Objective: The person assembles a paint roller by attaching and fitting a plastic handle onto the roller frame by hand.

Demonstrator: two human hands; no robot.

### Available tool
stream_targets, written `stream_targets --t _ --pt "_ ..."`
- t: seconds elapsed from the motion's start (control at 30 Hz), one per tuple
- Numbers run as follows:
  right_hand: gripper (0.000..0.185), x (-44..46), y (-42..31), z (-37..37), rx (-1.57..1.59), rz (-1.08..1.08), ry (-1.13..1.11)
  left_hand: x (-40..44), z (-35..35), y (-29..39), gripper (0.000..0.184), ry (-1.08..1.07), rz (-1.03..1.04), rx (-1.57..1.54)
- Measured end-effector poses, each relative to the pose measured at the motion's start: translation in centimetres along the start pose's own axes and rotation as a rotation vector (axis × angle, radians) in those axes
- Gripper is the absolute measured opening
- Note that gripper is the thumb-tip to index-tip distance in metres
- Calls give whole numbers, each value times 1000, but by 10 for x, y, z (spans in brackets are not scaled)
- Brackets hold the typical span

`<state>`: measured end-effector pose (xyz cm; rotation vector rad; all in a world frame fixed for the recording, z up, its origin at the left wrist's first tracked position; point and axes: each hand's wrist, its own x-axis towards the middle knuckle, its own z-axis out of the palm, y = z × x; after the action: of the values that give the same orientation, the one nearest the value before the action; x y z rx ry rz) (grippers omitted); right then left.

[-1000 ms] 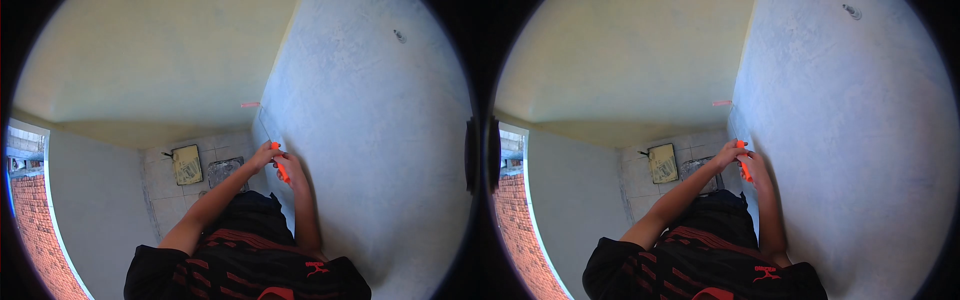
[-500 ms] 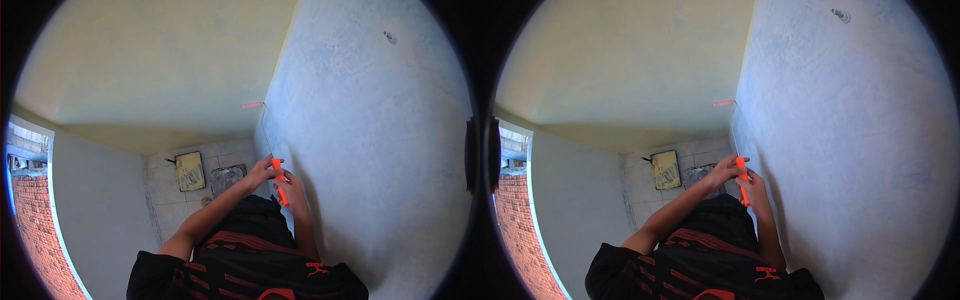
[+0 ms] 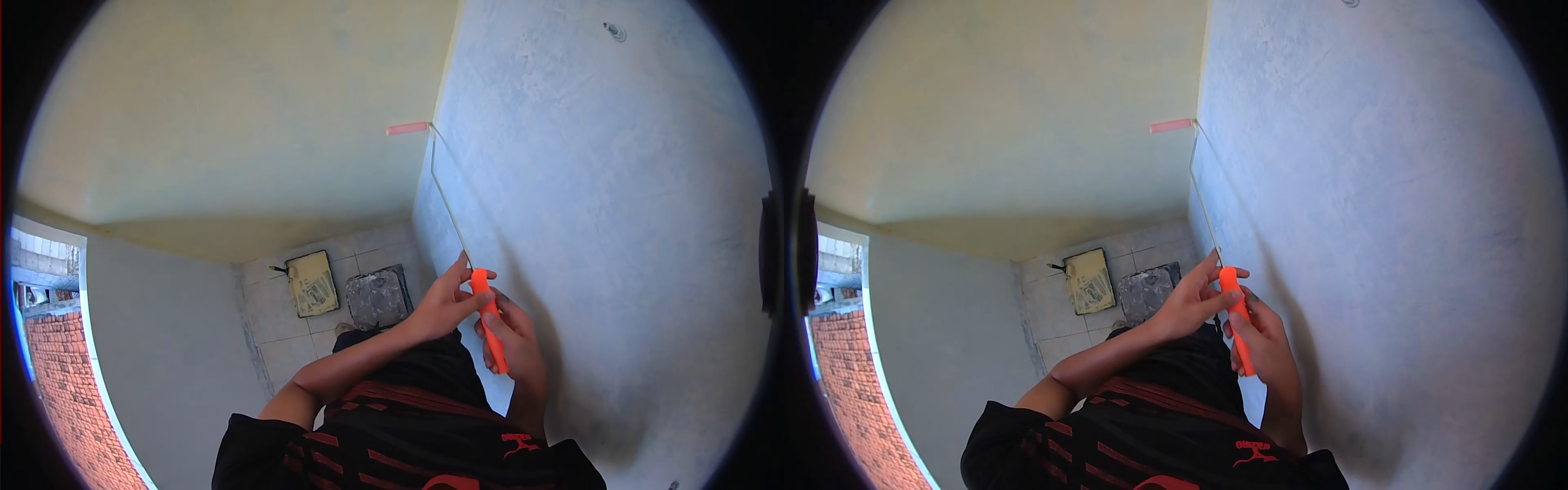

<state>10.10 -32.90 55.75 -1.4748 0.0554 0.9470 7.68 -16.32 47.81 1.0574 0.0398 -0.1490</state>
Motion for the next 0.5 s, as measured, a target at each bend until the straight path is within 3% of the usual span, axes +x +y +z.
stream_targets --t 0.13,0.2,0.33,0.43,0.5 --pt "42 51 17 -4 35 12 -39 33 -37 -36 48 85 11 68" --pt "36 78 30 -7 1 33 -35 43 -57 -45 36 122 -102 52" --pt "34 93 42 -7 -70 30 -26 46 -70 -60 34 166 -155 66" --pt "41 49 29 6 -95 -20 -84 11 -40 -29 41 124 -106 56" --pt "49 0 6 15 -76 -38 -63 -18 -5 6 50 61 83 58"
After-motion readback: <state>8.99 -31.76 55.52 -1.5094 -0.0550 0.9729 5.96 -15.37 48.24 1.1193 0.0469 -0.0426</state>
